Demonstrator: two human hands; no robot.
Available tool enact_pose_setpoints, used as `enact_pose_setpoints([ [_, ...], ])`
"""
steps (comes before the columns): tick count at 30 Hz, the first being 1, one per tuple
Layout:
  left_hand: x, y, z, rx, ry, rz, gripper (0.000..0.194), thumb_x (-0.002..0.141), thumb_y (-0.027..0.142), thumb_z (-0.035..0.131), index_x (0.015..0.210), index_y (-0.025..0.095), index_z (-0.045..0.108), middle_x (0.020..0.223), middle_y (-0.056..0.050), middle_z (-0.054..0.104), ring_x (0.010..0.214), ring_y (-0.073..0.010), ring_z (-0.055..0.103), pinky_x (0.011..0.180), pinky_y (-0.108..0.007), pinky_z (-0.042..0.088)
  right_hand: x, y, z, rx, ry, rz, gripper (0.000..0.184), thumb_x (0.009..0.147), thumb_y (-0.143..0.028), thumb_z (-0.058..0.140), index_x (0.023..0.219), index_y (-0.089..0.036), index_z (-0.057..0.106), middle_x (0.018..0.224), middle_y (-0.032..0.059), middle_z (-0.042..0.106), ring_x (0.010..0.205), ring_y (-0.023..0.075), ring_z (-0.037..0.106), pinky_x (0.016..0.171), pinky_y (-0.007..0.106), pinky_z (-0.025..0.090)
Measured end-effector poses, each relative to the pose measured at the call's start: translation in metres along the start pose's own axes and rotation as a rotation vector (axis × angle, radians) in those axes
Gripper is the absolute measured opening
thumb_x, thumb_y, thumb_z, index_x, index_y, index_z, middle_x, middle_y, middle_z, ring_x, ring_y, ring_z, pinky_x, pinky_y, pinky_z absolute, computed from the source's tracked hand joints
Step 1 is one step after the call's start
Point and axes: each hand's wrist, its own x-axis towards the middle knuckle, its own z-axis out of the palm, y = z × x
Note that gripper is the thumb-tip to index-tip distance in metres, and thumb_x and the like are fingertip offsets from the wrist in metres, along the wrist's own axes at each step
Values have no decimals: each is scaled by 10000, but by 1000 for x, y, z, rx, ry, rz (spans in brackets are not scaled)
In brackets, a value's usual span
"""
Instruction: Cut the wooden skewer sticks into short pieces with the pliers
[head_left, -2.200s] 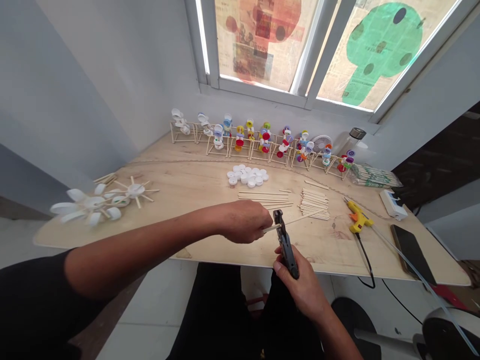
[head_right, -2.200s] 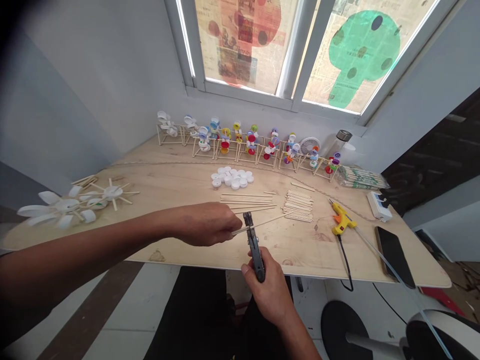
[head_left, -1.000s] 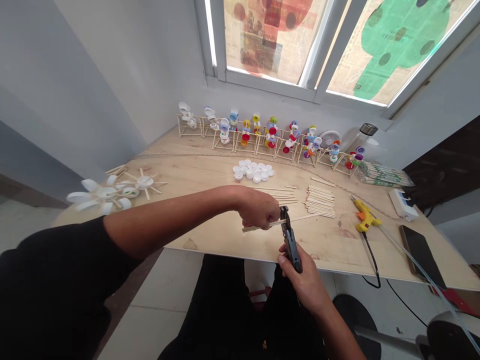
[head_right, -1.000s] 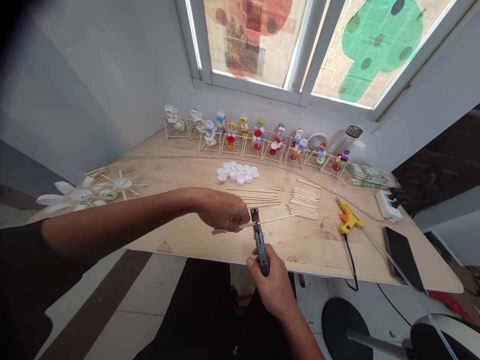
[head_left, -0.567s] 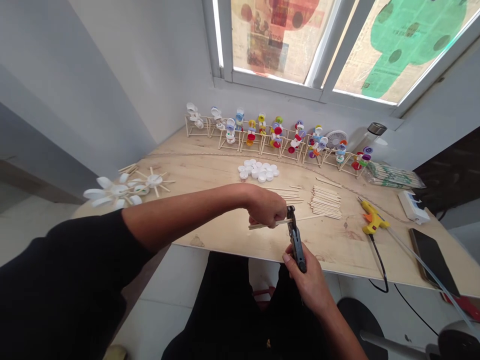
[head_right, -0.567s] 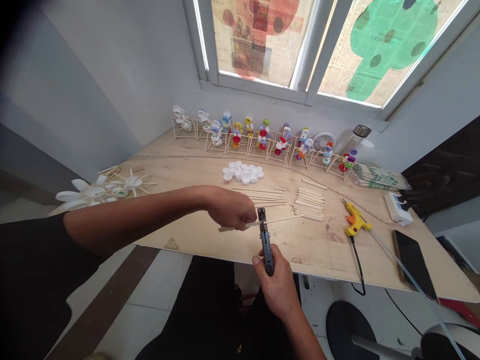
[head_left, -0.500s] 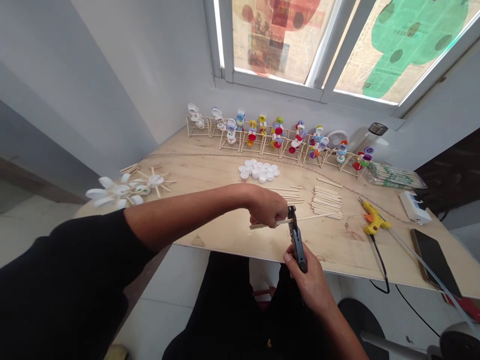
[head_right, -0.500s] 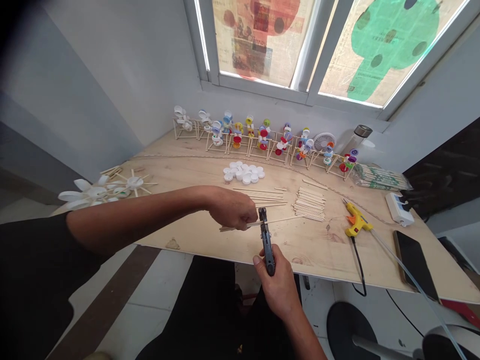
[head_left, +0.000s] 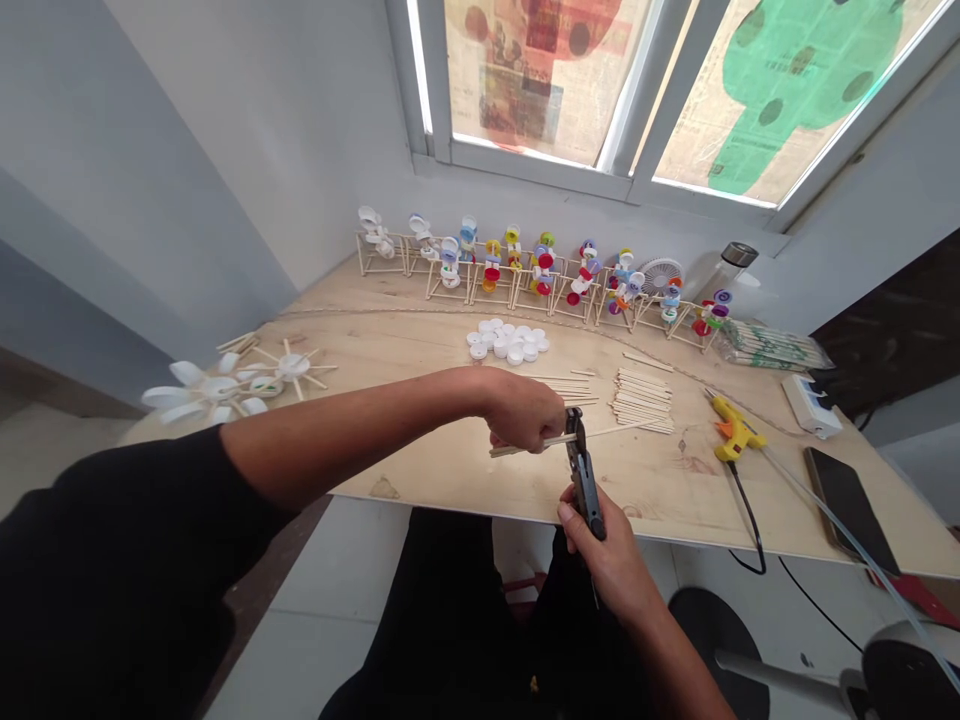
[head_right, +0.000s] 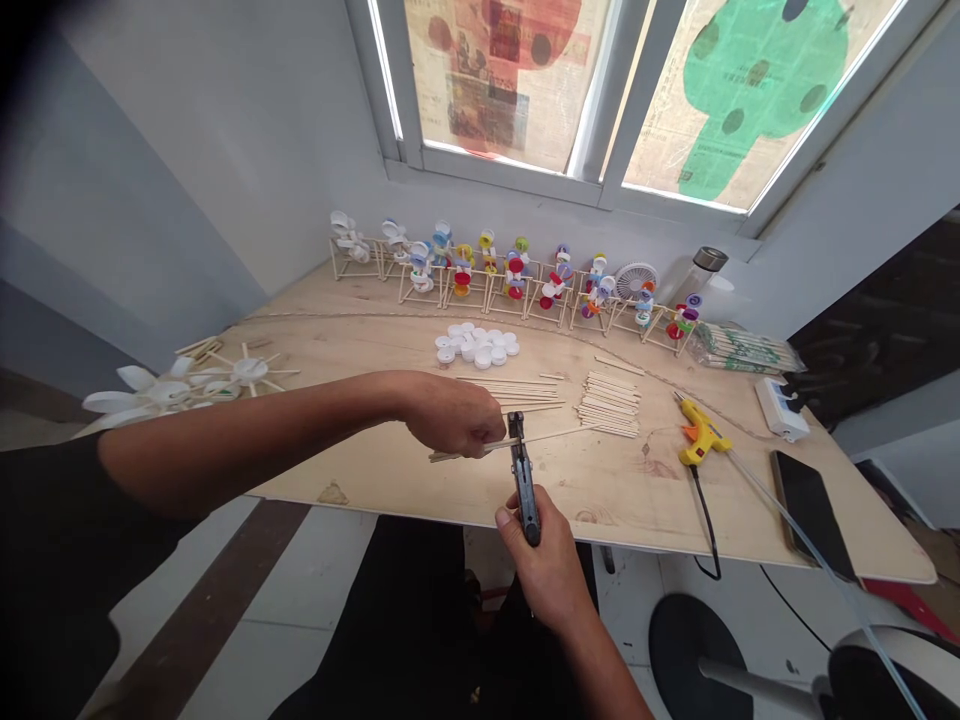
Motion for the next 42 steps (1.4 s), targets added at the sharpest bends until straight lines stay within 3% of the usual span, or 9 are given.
enact_pose_setpoints([
  [16,4,3,1,21,18,-19,113,683,151,462,637,165,564,526,-11,542,455,-116,389,429,-238,250,-2,1,2,87,-9,12,262,825,-420,465,895,-174,522,609,-38,448,559,126,447,531,234,364],
  [42,7,8,-8,199,-62,-90,193,637,61,455,670,99,641,598,-100,633,461,-146,488,435,-246,314,8,3,3,-120,115,0,279,798,-462,464,751,-189,497,523,-48,427,475,126,430,465,226,340],
])
